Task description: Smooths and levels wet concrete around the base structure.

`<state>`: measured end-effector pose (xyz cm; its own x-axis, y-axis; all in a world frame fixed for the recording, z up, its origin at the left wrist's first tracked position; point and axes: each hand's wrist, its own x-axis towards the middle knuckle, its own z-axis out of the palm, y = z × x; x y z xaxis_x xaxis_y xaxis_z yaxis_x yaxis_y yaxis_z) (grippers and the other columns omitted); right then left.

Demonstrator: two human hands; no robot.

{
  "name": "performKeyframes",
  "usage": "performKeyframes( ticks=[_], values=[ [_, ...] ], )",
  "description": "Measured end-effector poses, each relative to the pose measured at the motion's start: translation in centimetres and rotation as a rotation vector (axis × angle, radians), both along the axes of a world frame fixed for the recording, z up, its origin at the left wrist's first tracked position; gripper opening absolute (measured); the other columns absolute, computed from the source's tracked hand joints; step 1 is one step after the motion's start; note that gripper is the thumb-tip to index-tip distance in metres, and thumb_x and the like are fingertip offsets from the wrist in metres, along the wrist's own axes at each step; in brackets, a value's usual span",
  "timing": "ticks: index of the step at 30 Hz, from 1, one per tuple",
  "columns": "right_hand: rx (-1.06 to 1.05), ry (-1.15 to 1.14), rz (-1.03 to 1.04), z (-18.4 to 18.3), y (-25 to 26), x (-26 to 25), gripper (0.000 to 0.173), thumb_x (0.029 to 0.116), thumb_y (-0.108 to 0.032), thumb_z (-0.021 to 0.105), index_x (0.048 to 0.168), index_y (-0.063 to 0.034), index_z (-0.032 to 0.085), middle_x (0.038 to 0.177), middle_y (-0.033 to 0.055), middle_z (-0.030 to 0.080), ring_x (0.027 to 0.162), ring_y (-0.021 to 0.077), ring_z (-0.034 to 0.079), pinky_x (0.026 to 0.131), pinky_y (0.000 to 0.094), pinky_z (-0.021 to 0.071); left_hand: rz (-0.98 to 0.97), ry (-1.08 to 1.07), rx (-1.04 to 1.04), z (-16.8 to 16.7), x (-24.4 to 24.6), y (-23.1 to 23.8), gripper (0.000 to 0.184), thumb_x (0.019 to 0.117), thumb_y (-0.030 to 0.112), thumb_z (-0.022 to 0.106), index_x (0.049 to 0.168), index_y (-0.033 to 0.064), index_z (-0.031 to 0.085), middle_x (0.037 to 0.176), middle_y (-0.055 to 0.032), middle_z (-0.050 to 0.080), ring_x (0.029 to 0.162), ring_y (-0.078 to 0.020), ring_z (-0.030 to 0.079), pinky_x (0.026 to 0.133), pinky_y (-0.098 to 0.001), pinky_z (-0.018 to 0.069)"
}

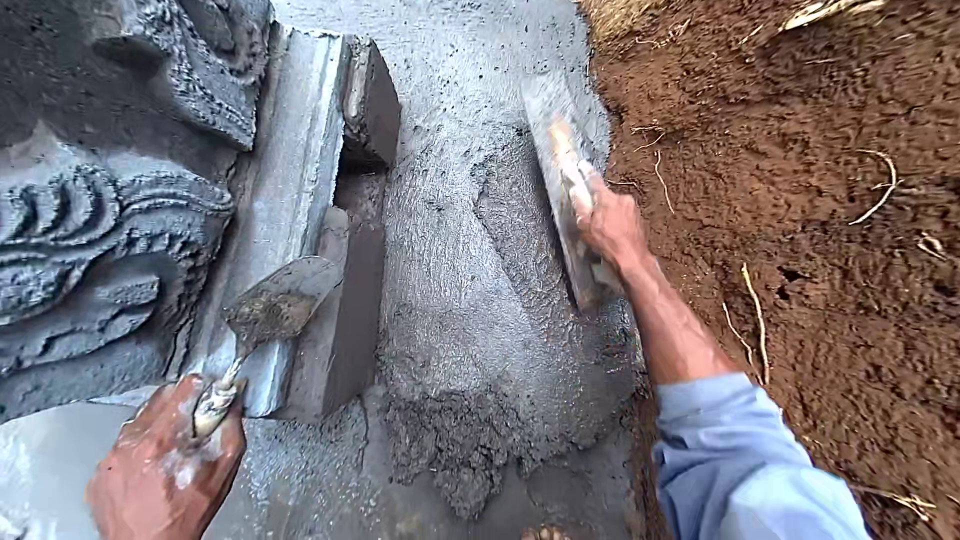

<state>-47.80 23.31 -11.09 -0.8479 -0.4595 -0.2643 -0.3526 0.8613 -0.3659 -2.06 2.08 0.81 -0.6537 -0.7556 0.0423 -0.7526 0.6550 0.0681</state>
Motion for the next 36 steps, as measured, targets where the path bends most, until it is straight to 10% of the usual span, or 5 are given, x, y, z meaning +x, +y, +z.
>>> performKeyframes(
  ticks=[6, 12, 18, 27, 36],
  values=[
    [-0.06, -0.087, -0.095, -3.1, -3.2, -5.5, 0.058, 0.1094, -0.048, 0.04, 0.159, -0.0185, 0.04, 0.133, 0.0289, 0.064, 0.123, 0.0487, 0.062, 0.102, 0.0671, 0.0464, -0.009, 0.017, -0.018, -0.2, 0.1, -0.2, 0.042, 0.0968, 0.028, 0.054, 0.109, -0.0103, 0.065, 0.1, -0.0356, 0.066, 0.091, -0.0574, 0.066, 0.071, -0.0708, 0.0482],
    [0.089, -0.098, 0.366, -3.2, -3.1, 2.2, 0.052, 0.1095, -0.043, 0.042, 0.157, -0.0228, 0.044, 0.104, 0.029, 0.071, 0.097, 0.0503, 0.069, 0.081, 0.0673, 0.0525, -0.001, 0.035, -0.032, -0.5, -0.1, 0.0, 0.044, 0.0969, 0.031, 0.053, 0.107, -0.0101, 0.065, 0.098, -0.0358, 0.066, 0.088, -0.058, 0.066, 0.069, -0.0715, 0.0472],
    [0.047, -0.126, 0.154, -3.3, -2.7, 1.5, 0.054, 0.1089, -0.043, 0.044, 0.156, -0.0187, 0.044, 0.115, 0.0319, 0.069, 0.106, 0.0522, 0.067, 0.089, 0.0696, 0.0511, -0.004, 0.039, -0.048, -1.0, 0.4, -0.2, 0.044, 0.0972, 0.033, 0.052, 0.108, -0.0076, 0.065, 0.098, -0.0342, 0.067, 0.088, -0.0566, 0.067, 0.067, -0.0702, 0.0475],
    [0.208, -0.149, 0.763, -1.2, 4.0, 12.5, 0.052, 0.1084, -0.049, 0.039, 0.156, -0.0306, 0.048, 0.104, 0.0212, 0.072, 0.091, 0.0431, 0.07, 0.077, 0.0604, 0.0535, 0.016, 0.029, -0.024, -0.7, 0.7, 0.0, 0.043, 0.0951, 0.031, 0.052, 0.11, -0.0067, 0.065, 0.101, -0.0356, 0.066, 0.091, -0.0598, 0.065, 0.067, -0.0736, 0.0455],
    [0.209, 0.112, 0.553, -3.8, -1.8, 4.6, 0.051, 0.1083, -0.048, 0.04, 0.157, -0.0342, 0.043, 0.1, 0.0262, 0.07, 0.086, 0.0491, 0.069, 0.069, 0.0652, 0.0529, 0.012, 0.017, -0.004, -1.4, 1.5, -0.5, 0.048, 0.098, 0.037, 0.05, 0.105, -0.0077, 0.064, 0.098, -0.035, 0.066, 0.089, -0.0574, 0.065, 0.069, -0.0728, 0.0447]
  ],
)
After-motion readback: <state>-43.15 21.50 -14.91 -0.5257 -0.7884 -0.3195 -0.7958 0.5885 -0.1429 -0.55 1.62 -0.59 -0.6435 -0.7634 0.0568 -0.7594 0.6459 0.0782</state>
